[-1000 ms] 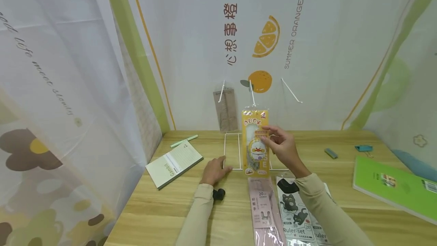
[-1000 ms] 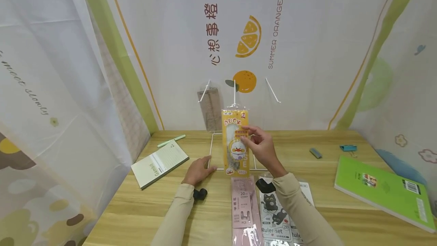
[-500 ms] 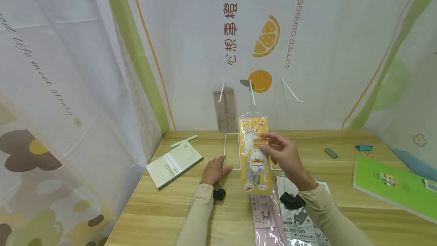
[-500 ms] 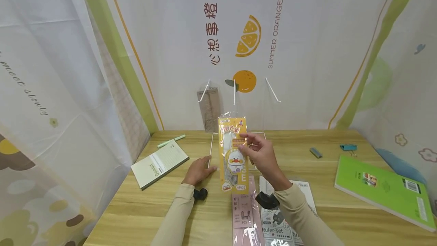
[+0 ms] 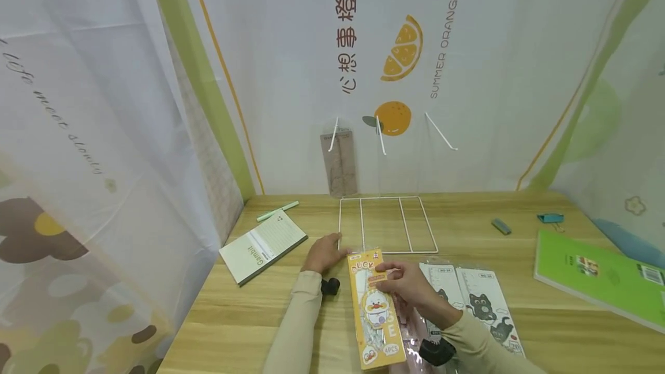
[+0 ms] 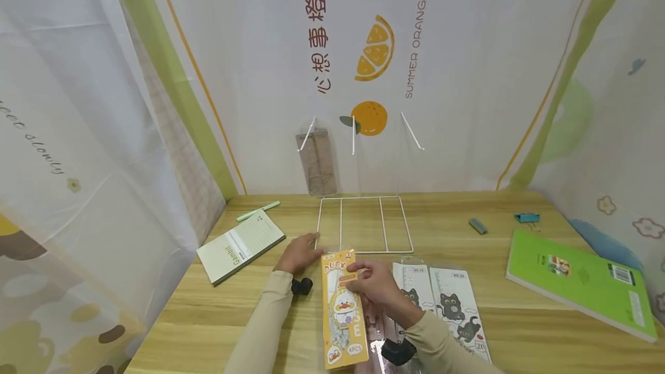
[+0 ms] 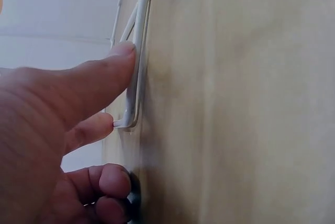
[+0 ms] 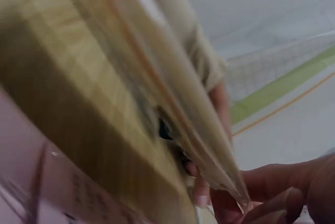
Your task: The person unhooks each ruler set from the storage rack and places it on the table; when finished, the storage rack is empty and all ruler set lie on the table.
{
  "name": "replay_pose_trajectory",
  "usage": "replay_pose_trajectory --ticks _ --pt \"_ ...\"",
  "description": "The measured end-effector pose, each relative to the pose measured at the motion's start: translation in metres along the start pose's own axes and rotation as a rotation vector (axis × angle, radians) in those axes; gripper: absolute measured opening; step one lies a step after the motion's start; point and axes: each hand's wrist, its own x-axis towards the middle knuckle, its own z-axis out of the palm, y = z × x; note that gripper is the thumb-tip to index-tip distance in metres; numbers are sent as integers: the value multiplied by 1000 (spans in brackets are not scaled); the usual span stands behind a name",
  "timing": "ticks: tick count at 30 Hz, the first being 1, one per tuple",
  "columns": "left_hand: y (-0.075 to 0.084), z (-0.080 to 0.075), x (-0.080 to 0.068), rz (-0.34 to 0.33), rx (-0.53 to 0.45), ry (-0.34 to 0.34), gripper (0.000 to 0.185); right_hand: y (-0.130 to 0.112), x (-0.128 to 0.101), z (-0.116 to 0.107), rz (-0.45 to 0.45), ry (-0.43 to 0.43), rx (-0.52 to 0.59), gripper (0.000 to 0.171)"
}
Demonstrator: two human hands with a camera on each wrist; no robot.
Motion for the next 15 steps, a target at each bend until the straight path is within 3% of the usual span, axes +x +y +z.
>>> replay_pose_trajectory --ticks 6,15 --pt "-1 1 1 -22 -34 -5 60 10 2 22 -24 14 -100 33" --pt "-2 2 0 -20 -71 11 60 23 13 37 -150 -1 -383 27"
